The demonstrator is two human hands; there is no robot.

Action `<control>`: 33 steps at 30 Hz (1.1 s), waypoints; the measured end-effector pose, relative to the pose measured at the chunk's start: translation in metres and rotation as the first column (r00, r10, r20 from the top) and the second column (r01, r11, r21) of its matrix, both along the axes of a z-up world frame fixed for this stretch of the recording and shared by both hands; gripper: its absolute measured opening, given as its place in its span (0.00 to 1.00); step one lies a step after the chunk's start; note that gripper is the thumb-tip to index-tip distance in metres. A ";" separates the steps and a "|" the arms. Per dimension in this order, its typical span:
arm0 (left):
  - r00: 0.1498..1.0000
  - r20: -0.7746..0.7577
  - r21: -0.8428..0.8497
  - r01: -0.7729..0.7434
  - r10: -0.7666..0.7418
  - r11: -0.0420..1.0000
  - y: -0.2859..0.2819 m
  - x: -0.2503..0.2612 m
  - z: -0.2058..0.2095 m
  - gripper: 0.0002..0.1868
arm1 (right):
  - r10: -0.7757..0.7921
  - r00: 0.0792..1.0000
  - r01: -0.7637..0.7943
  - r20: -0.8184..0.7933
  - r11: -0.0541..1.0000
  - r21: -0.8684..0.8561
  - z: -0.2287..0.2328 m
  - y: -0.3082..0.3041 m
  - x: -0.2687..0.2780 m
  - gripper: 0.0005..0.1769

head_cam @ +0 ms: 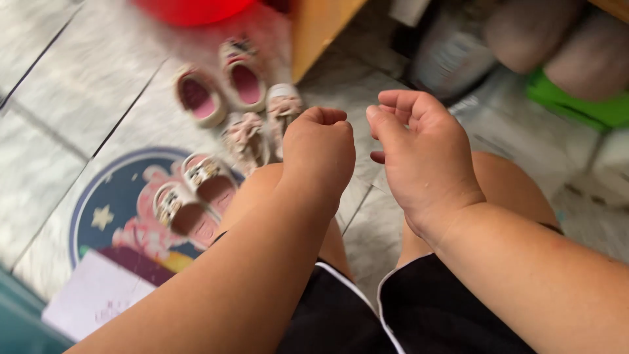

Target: Organizing various pairs of shoes and slippers on a wooden shoe rack.

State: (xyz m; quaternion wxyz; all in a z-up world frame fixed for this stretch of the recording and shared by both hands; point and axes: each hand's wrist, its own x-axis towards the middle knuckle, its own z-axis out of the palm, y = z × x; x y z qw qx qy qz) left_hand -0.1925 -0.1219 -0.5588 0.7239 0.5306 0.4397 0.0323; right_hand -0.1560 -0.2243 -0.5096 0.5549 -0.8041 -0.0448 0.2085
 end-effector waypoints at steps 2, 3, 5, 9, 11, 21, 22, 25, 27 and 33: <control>0.992 -0.012 0.076 0.123 -0.122 0.989 -0.012 0.015 0.011 0.14 | -0.100 0.995 0.100 0.017 0.995 0.009 0.006 -0.015 0.004 0.19; 0.983 -0.027 0.153 0.186 -0.184 0.971 -0.019 0.021 0.016 0.14 | -0.141 0.989 0.141 0.031 0.990 0.019 0.008 -0.021 0.005 0.19; 0.961 -0.003 0.114 0.276 -0.277 0.954 -0.028 0.032 0.031 0.14 | -0.240 0.970 0.239 0.037 0.971 0.021 0.014 -0.033 0.007 0.19; 0.891 0.076 0.064 0.443 -0.447 0.894 -0.049 0.052 0.049 0.15 | -0.387 0.920 0.378 0.069 0.919 0.112 0.021 -0.053 0.008 0.17; 0.852 0.155 0.071 0.495 -0.500 0.866 -0.061 0.068 0.047 0.15 | -0.454 0.888 0.441 0.074 0.886 0.141 0.027 -0.061 0.015 0.16; 0.669 0.253 0.059 0.711 -0.699 0.701 -0.055 0.112 0.055 0.15 | -0.686 0.725 0.650 0.054 0.709 0.272 0.016 -0.051 0.039 0.15; 0.655 0.256 0.056 0.724 -0.711 0.687 -0.055 0.114 0.055 0.15 | -0.701 0.711 0.665 0.058 0.697 0.270 0.017 -0.050 0.039 0.15; 0.618 0.273 0.055 0.755 -0.738 0.653 -0.055 0.120 0.055 0.16 | -0.749 0.660 0.719 0.055 0.651 0.242 0.019 -0.048 0.039 0.15; 0.570 0.245 0.108 0.788 -0.784 0.607 -0.058 0.123 0.057 0.16 | -0.786 0.617 0.759 0.038 0.607 0.237 0.021 -0.050 0.040 0.16; 0.455 0.224 -0.023 0.887 -0.862 0.462 -0.076 0.130 0.067 0.17 | -0.867 0.497 0.855 0.027 0.495 0.154 0.028 -0.058 0.031 0.17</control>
